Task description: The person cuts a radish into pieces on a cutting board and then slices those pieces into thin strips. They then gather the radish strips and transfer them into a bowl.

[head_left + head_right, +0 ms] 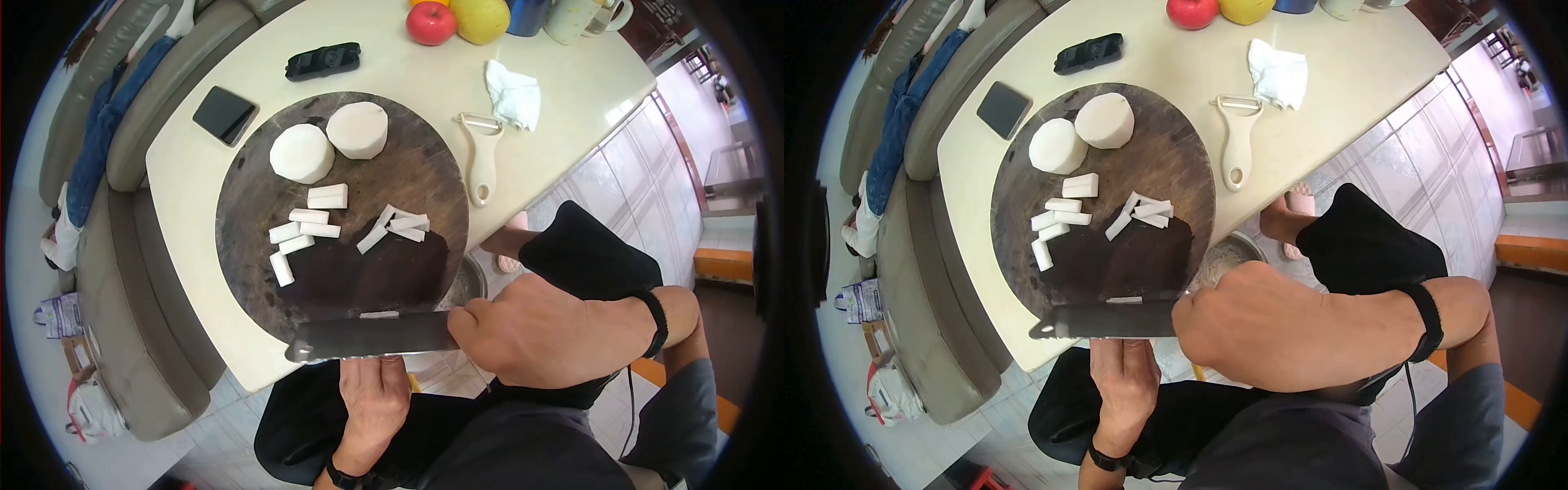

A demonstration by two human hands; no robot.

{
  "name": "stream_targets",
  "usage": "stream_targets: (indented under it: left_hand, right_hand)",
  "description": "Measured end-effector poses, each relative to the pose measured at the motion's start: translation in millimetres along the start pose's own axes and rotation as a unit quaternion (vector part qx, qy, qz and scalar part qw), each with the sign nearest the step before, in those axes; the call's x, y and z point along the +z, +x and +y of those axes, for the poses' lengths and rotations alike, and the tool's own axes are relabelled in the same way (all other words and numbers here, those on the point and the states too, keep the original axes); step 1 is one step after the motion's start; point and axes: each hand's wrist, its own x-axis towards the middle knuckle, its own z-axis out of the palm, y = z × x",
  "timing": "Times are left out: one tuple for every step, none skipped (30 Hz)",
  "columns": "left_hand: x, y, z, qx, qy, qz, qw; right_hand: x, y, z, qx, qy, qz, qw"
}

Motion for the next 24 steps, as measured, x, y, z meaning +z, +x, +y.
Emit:
stream_targets:
  left_hand:
    - [1, -2, 0, -0.007, -0.005, -0.003, 1.0]
    - [2, -4, -1, -0.015, -0.01, -0.005, 1.0]
    - [2, -3, -1, -0.016, -0.011, -0.007, 1.0]
    - [3, -2, -1, -0.014, -0.007, -0.001, 1.0]
    - [3, -2, -1, -0.012, -0.003, 0.005, 1.0]
    - [2, -1, -1, -0.014, -0.004, 0.004, 1.0]
    - [2, -1, -1, -0.01, -0.001, 0.004, 1.0]
    - [1, 0, -1, -0.005, 0.002, 0.003, 1.0]
    - [2, 0, -1, -0.004, 0.001, 0.003, 1.0]
    - [2, 1, -1, -0.002, -0.003, 0.013, 1.0]
    - [2, 1, -1, 0.001, -0.005, 0.022, 1.0]
    - [2, 2, -1, 0.003, -0.005, 0.021, 1.0]
    - [2, 2, -1, 0.009, 0.002, 0.019, 1.0]
    - [1, 3, -1, 0.014, 0.01, 0.017, 1.0]
    - [1, 3, -2, 0.013, 0.013, 0.018, 1.0]
    - [3, 4, -2, 0.015, 0.015, 0.025, 0.999]
    - [4, 3, -2, 0.016, 0.018, 0.032, 0.999]
    - [4, 3, -1, 0.015, 0.019, 0.033, 0.999]
    - [4, 3, -1, 0.013, 0.02, 0.034, 0.999]
    - [4, 3, -1, 0.012, 0.022, 0.035, 0.999]
    - [4, 2, -2, 0.012, 0.022, 0.034, 0.999]
    - [4, 1, -3, 0.011, 0.004, 0.024, 1.0]
    - [5, 0, -4, 0.01, -0.013, 0.014, 1.0]
    - [4, 0, -3, 0.01, -0.014, 0.013, 1.0]
  right_hand:
    - [1, -1, 1, 0.0, 0.001, -0.001, 1.0]
    - [2, -3, 2, -0.015, -0.009, 0.008, 1.0]
    - [3, -3, 3, -0.03, -0.019, 0.018, 0.999]
    - [4, -3, 2, -0.029, -0.018, 0.017, 0.999]
    - [6, -2, 0, -0.014, -0.029, 0.019, 0.999]
    - [8, -1, -1, 0.001, -0.04, 0.021, 0.999]
    - [7, 1, 0, 0.002, -0.039, 0.018, 0.999]
    - [6, 4, 2, -0.024, -0.027, 0.012, 0.999]
    - [6, 6, 3, -0.049, -0.016, 0.007, 0.999]
    - [6, 10, 4, -0.047, -0.016, 0.007, 0.999]
    - [8, 13, 4, -0.058, -0.004, 0.023, 0.998]
    - [10, 14, 5, -0.069, 0.008, 0.04, 0.997]
    - [12, 14, 6, -0.069, 0.007, 0.042, 0.997]
    - [13, 15, 6, -0.054, -0.005, 0.035, 0.998]
    - [13, 15, 6, -0.04, -0.018, 0.028, 0.999]
    - [12, 14, 5, -0.042, -0.019, 0.029, 0.999]
    - [9, 11, 5, -0.025, -0.029, 0.01, 0.999]
    - [7, 8, 5, -0.007, -0.039, -0.01, 0.999]
    - [4, 6, 5, -0.009, -0.039, -0.01, 0.999]
    - [3, 4, 5, -0.005, -0.027, -0.008, 1.0]
    - [1, 1, 5, 0.0, -0.014, -0.006, 1.0]
    - [1, -1, 6, 0.0, -0.014, -0.006, 1.0]
    - [0, -3, 7, -0.009, -0.011, 0.001, 1.0]
    - [0, -4, 7, -0.019, -0.007, 0.008, 1.0]
